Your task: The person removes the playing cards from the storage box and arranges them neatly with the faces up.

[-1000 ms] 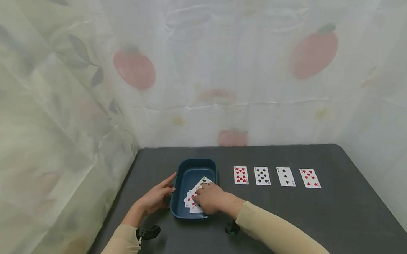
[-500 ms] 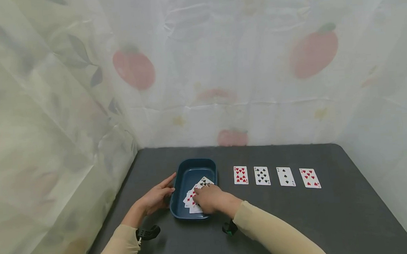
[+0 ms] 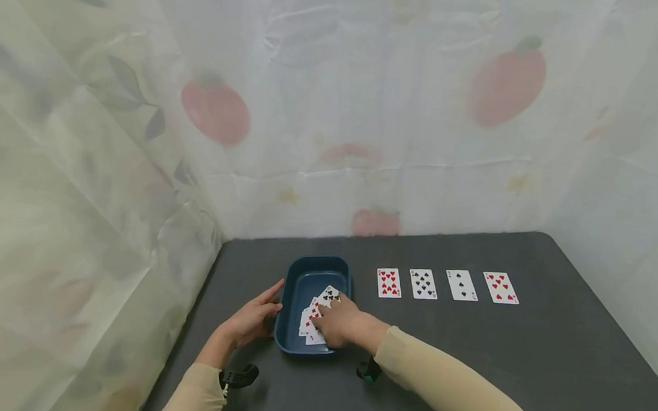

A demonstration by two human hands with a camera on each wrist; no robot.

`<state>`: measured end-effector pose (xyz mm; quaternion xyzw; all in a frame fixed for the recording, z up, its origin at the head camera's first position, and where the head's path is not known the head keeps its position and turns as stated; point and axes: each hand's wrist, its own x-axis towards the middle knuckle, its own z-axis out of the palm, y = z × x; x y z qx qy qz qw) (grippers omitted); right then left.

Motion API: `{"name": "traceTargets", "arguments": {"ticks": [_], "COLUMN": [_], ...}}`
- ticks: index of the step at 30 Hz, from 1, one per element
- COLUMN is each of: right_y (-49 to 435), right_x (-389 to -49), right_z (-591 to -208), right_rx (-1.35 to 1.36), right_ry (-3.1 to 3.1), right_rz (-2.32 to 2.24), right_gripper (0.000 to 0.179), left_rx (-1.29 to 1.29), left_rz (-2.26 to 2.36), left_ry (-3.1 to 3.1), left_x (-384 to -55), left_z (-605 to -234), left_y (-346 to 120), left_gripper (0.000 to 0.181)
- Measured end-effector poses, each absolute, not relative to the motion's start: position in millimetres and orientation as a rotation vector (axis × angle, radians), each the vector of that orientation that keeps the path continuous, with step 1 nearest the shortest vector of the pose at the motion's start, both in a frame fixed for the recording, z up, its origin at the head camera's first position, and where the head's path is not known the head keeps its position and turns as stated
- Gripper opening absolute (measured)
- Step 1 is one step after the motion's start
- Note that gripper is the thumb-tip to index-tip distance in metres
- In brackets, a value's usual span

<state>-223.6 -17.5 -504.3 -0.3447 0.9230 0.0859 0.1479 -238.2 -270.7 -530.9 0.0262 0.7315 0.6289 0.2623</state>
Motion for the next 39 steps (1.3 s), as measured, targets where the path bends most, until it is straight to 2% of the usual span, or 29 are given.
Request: {"name": "traceTargets", "arguments": {"ticks": [8,16,25,39], "right_y": [-17,-13,-8,-14], "right_x": [-224,-233,-256,-266], "right_z": [-506,-510,-525,-532], "right_rx": [-1.018,-1.15,-1.147,-1.039], "right_ry": [2.659,2.734,2.9,2.897], "right_rz": [0.224,0.192,0.107,0.151], "right_gripper": [0.053,0.045,0.075,0.09], "left_rx": [0.064,0.053,0.054,0.044], "left_rz": [1.709,1.708,1.721,1.719], "left_ry": [1.974,1.983,1.97,1.955], "left_x": [-238,-236,-237,-237], "left_z": [-531,-530,-531,-531], "left_y": [-270,-269,-270,-270], "left_gripper": [0.065,0.064,0.065,0.065]}}
